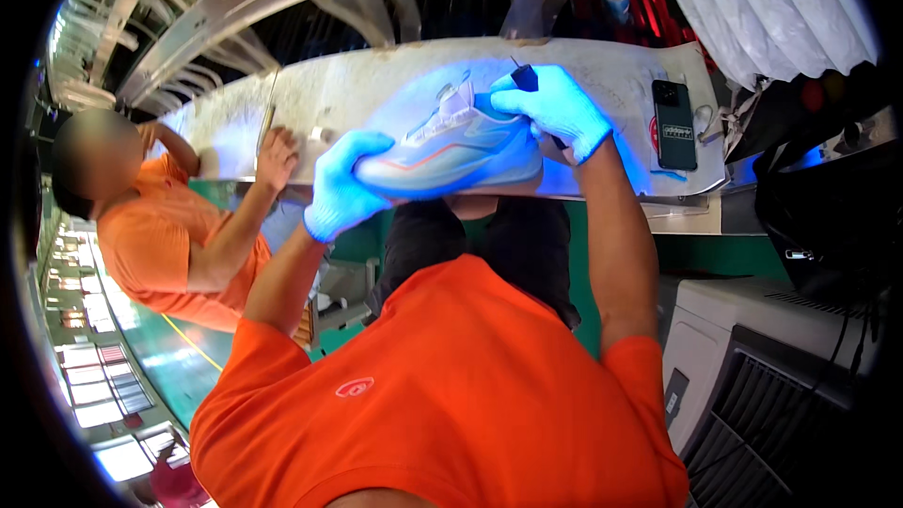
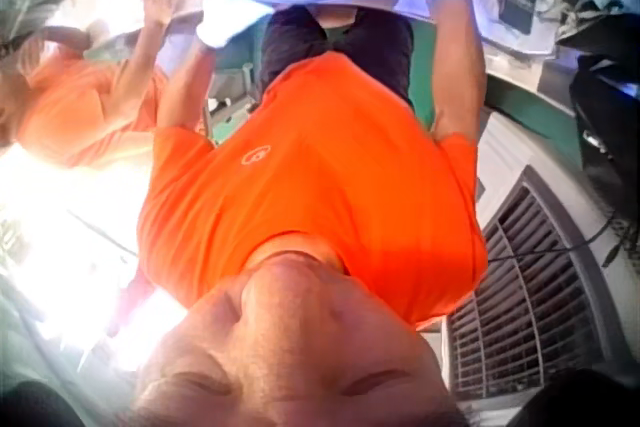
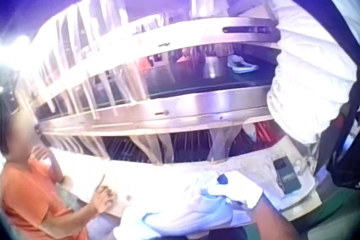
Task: The person works at a factory workstation, using a black scraper tool to smooth a white sheet on a table. They then pick up a light blue and white sneaker and use a black tool to press and shape the shoe's upper and sole components. The person continues to manipulate the sneaker, adjusting its form with their gloved hands.
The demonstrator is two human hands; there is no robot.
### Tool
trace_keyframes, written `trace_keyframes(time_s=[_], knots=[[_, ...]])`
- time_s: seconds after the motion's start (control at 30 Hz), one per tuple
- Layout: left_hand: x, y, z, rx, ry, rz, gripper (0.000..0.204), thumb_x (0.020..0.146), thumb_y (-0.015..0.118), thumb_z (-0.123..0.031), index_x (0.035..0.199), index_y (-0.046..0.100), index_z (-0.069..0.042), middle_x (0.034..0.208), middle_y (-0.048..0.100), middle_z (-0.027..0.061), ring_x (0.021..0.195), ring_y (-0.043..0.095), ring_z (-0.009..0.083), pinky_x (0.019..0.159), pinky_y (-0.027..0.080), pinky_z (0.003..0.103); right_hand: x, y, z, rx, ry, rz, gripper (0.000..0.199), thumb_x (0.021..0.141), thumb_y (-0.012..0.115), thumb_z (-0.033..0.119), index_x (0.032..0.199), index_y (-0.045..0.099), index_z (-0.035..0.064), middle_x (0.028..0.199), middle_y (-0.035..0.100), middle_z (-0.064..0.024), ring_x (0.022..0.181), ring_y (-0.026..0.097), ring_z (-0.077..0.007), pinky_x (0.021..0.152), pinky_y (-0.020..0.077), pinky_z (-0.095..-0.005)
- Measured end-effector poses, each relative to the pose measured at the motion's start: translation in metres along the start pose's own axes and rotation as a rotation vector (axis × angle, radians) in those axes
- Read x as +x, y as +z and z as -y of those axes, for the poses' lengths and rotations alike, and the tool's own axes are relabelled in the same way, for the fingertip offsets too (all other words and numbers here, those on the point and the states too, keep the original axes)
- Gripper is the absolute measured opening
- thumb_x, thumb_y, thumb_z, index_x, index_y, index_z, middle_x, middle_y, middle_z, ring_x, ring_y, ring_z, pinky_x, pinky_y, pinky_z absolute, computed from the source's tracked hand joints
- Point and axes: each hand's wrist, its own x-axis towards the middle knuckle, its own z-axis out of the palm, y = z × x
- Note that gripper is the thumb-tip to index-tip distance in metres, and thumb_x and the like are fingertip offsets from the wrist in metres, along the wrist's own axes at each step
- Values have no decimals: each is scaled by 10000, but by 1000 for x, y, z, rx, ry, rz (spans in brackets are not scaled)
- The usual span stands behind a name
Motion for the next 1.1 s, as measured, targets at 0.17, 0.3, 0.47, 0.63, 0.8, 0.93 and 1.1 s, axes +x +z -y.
trace_keyframes(time_s=[0.17, 0.3, 0.47, 0.63, 0.8, 0.93, 1.1], knots=[[-30, 22, 47, 122, -105, 26, 624, 700, 1024, -203, 1228, 734, -41, 1158, 782, 181, 1066, 797, 334, 933, 632, 398, -9, 35, 6, -258, 9, -82, 250, 931, 848, 252, 1075, 843, 48, 800, 701, 2, 646, 576, -136, 581, 472, -324], [-28, 20, 39, 178, -105, 84, 711, 698, 1021, -230, 1320, 718, -66, 1222, 767, 186, 1113, 777, 359, 969, 620, 415, -19, 33, 4, -246, 43, -118, 288, 915, 873, 282, 1045, 807, 33, 806, 690, -20, 648, 588, -139, 585, 489, -332], [0, 4, -29, 313, -123, 227, 958, 699, 974, -307, 1554, 595, -96, 1443, 675, 208, 1360, 628, 436, 1118, 547, 503, -18, 32, 2, -278, 28, -122, 299, 910, 882, 287, 1029, 788, 29, 781, 672, -19, 639, 587, -134, 583, 491, -334], [16, 29, -22, 384, 58, 149, 943, 731, 901, -213, 1602, 561, -90, 1497, 646, 212, 1401, 580, 463, 1184, 461, 565, -23, 31, 12, -161, 4, -157, 229, 910, 873, 218, 1039, 842, 32, 789, 715, -19, 641, 594, -109, 564, 468, -321], [39, 31, -31, 405, -5, 266, 1056, 725, 898, -311, 1657, 468, -61, 1535, 594, 238, 1416, 569, 473, 1194, 432, 582, -31, 25, -1, -69, 23, -160, 288, 915, 871, 184, 1140, 830, 9, 803, 721, -16, 575, 572, -95, 533, 444, -297], [44, 43, -36, 452, -73, 298, 1147, 736, 898, -399, 1690, 388, -18, 1611, 528, 261, 1461, 546, 456, 1222, 419, 567, -30, 17, -2, 75, -65, -227, 272, 1003, 804, 204, 1173, 770, -5, 840, 738, -58, 532, 587, -113, 519, 470, -292], [45, 43, -36, 412, -125, 338, 1164, 736, 908, -404, 1697, 382, -10, 1624, 527, 255, 1476, 536, 455, 1231, 418, 564, -3, 12, 10, 645, -276, -348, 356, 1114, 687, 377, 1008, 701, 37, 786, 711, -95, 569, 647, -178, 537, 539, -365]])
